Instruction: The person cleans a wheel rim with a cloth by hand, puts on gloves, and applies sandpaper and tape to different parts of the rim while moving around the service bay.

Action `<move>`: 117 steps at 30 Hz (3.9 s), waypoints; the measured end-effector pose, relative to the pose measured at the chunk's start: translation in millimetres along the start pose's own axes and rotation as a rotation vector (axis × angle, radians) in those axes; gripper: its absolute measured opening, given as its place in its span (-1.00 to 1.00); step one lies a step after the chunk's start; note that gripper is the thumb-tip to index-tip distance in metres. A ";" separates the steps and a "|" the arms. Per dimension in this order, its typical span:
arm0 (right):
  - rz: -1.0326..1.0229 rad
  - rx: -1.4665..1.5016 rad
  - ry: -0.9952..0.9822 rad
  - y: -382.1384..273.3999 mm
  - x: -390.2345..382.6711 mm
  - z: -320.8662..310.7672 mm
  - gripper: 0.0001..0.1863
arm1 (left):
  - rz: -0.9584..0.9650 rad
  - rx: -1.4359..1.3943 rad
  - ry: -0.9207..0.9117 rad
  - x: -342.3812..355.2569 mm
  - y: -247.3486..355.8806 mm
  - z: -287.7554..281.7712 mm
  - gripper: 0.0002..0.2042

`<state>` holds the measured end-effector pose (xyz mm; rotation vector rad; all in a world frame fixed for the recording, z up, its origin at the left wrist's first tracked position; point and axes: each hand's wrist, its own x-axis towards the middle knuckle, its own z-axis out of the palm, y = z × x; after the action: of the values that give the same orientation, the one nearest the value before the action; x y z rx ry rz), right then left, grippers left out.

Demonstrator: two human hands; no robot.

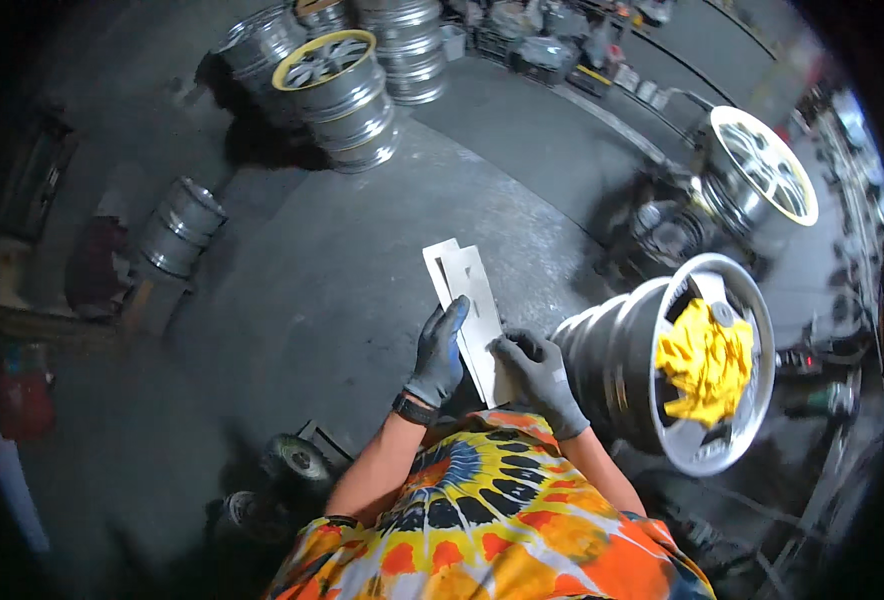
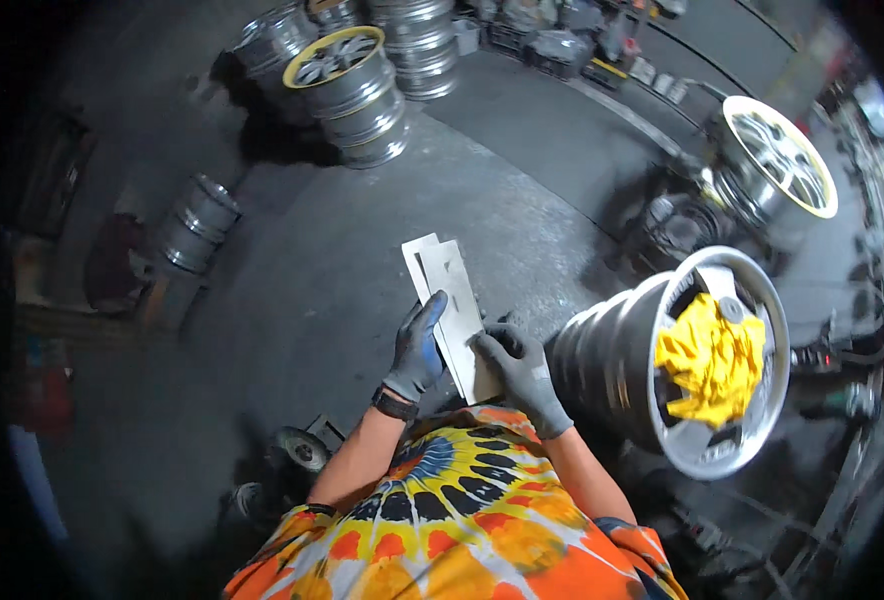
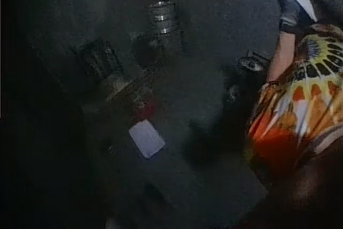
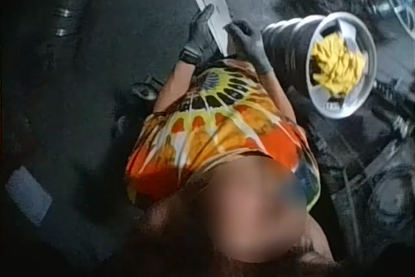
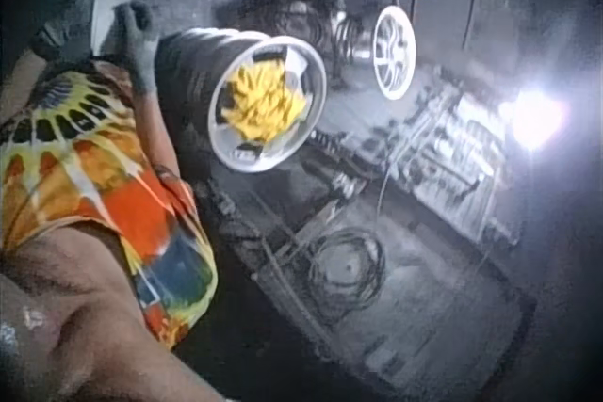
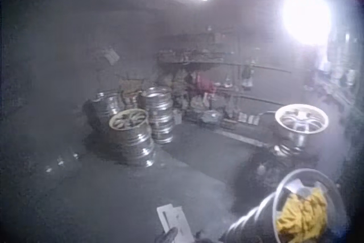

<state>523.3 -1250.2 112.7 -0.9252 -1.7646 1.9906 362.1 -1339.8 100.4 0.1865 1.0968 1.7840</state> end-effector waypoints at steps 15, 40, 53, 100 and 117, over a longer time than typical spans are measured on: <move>-0.088 0.140 0.175 -80.8 284.1 -97.7 -0.76 | 0.147 0.294 0.240 266.3 69.4 74.2 -0.39; 0.153 -0.109 0.418 -173.7 533.5 -437.1 -0.59 | 0.115 0.309 -0.393 739.0 107.5 333.7 -0.77; -0.086 0.273 0.929 -224.2 570.7 -601.5 -0.61 | -0.179 0.776 -0.939 897.6 118.0 489.9 -0.79; 1.587 -0.226 1.660 -175.7 634.9 -548.0 -0.42 | -0.227 0.790 -1.731 1068.5 -58.9 791.1 -0.70; 0.741 -0.849 1.845 -284.8 749.4 -647.7 -0.15 | -0.354 0.763 -1.607 989.0 -96.6 756.4 -0.67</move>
<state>343.3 -237.8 182.9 -2.5485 -0.8653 -0.2253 362.3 -91.4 133.3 1.4568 0.4179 0.3853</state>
